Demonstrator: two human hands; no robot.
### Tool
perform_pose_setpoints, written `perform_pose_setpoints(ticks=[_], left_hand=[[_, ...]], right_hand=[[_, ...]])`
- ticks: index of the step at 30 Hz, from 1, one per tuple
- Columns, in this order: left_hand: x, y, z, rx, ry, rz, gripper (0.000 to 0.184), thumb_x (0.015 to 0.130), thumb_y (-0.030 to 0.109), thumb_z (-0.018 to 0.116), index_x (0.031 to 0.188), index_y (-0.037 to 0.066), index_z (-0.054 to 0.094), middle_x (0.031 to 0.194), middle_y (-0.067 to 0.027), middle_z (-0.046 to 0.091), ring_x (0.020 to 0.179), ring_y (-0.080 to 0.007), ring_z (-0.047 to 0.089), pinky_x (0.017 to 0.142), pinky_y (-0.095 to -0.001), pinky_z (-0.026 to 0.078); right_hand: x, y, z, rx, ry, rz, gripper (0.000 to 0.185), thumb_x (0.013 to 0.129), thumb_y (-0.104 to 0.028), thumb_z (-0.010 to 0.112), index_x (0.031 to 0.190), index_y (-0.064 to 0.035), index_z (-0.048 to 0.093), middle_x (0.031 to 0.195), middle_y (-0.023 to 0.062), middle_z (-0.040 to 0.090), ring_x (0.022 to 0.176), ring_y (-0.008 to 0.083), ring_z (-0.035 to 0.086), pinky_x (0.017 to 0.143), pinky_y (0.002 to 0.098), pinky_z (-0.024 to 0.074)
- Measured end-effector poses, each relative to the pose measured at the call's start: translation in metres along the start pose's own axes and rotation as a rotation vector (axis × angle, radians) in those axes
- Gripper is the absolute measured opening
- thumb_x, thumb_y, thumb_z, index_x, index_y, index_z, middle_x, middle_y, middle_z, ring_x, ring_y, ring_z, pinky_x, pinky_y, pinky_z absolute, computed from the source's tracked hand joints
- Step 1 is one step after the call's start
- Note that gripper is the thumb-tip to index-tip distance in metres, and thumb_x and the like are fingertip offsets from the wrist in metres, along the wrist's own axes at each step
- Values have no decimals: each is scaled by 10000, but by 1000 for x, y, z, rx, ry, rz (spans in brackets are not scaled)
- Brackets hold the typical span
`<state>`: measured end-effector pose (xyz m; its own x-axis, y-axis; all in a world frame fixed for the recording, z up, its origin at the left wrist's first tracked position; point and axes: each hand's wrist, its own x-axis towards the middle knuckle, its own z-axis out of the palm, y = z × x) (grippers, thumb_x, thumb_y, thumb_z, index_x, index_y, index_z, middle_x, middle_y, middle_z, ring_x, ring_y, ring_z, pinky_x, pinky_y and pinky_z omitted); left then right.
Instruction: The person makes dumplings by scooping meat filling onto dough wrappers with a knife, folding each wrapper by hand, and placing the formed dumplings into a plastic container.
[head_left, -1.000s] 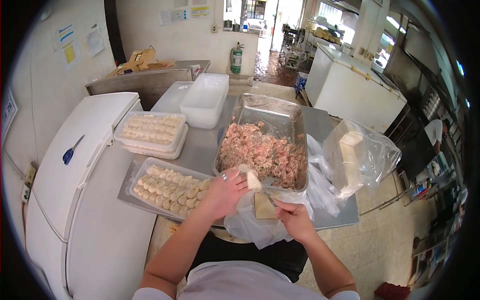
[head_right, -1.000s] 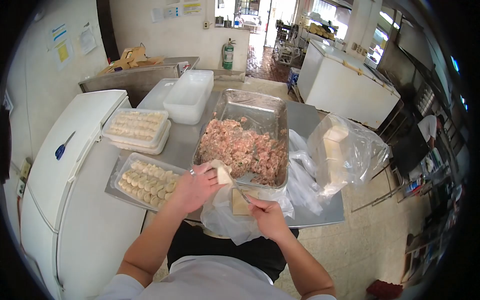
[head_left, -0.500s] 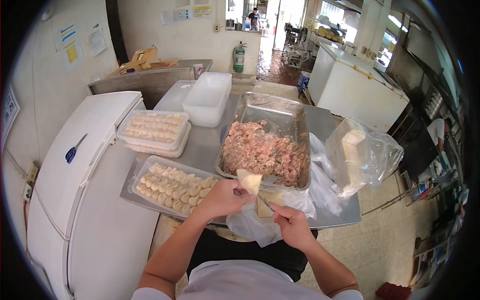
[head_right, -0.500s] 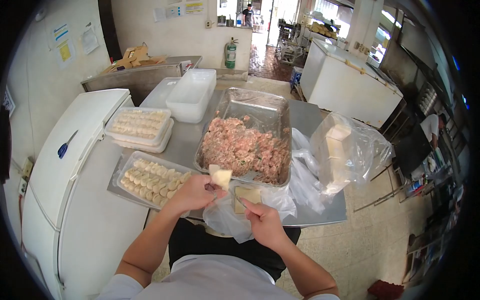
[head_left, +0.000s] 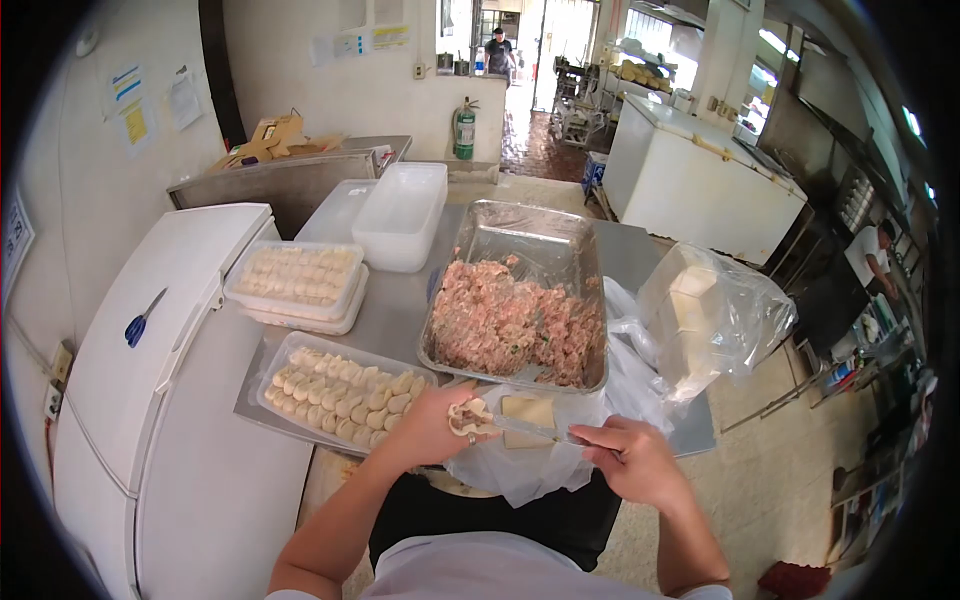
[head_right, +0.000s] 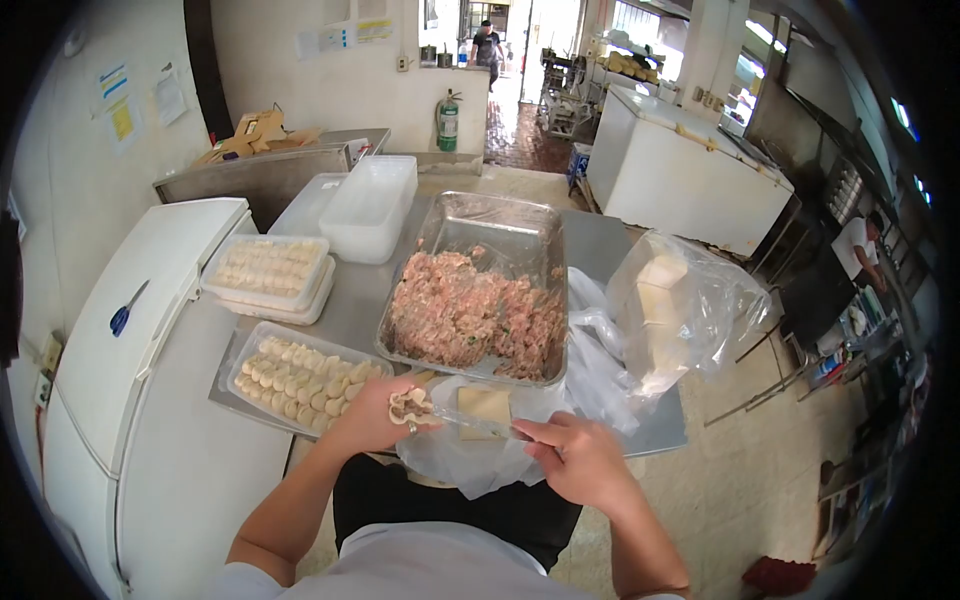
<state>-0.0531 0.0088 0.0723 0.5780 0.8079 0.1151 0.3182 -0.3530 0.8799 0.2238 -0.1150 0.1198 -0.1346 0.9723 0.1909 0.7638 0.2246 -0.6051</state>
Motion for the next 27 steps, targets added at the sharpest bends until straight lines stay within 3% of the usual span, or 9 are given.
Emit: perform_pose_setpoints(ticks=[5,7,11,14,17,20,23,26,27], left_hand=[[-18,-8,45,-378,-35,-125,287,829,260,858,889,43,681,763,-11,634,728,-81,571,645,-288,480],[-21,-4,52,-319,-56,-74,309,830,289,855,874,44,672,740,-8,614,722,-76,558,631,-290,468],[-26,0,46,-215,-179,-225,359,864,350,815,858,30,652,706,-27,606,686,-101,566,607,-316,463],[-31,6,42,-45,-251,-7,352,879,344,800,867,28,646,724,-25,630,663,-125,581,600,-329,471],[-34,-14,56,-91,-206,20,329,875,344,804,880,43,670,730,-31,645,649,-143,594,598,-341,478],[-36,-2,37,-395,-210,-274,297,887,325,793,872,49,684,719,-42,638,647,-132,581,602,-340,473],[-38,-20,18,-210,38,-123,353,915,373,764,853,35,684,658,-49,608,615,-143,550,582,-332,454],[-30,-29,-18,17,237,-246,369,921,380,752,831,29,687,650,-55,605,643,-159,590,607,-333,467],[-25,-39,-26,27,344,-264,315,937,315,728,833,20,690,676,-68,617,648,-145,569,616,-322,462]], right_hand=[[-11,9,73,680,-3,276,272,874,-101,791,1130,-38,725,797,-71,572,654,39,444,591,236,403],[-8,0,88,804,22,363,200,898,-89,773,1086,-36,727,806,-64,608,650,37,461,594,225,397],[-4,6,98,822,31,250,101,925,-69,747,1010,-19,726,797,-45,651,672,33,498,597,221,405],[4,-8,90,903,-32,283,66,939,-65,729,970,-7,726,793,-31,671,692,34,528,610,226,427],[14,-26,86,935,-46,348,81,948,-78,717,967,0,728,795,-21,676,702,38,546,630,232,449],[21,-20,85,742,63,343,116,946,-95,715,990,11,729,799,-18,674,709,45,554,640,236,457],[23,-10,87,758,73,343,129,943,-104,719,989,16,731,779,-38,649,687,42,530,622,235,438],[21,-8,87,762,43,460,137,941,-109,718,980,21,731,738,-65,599,664,33,485,599,230,402],[20,-7,88,775,39,476,138,941,-110,717,979,22,731,732,-67,591,663,31,479,597,229,397]])
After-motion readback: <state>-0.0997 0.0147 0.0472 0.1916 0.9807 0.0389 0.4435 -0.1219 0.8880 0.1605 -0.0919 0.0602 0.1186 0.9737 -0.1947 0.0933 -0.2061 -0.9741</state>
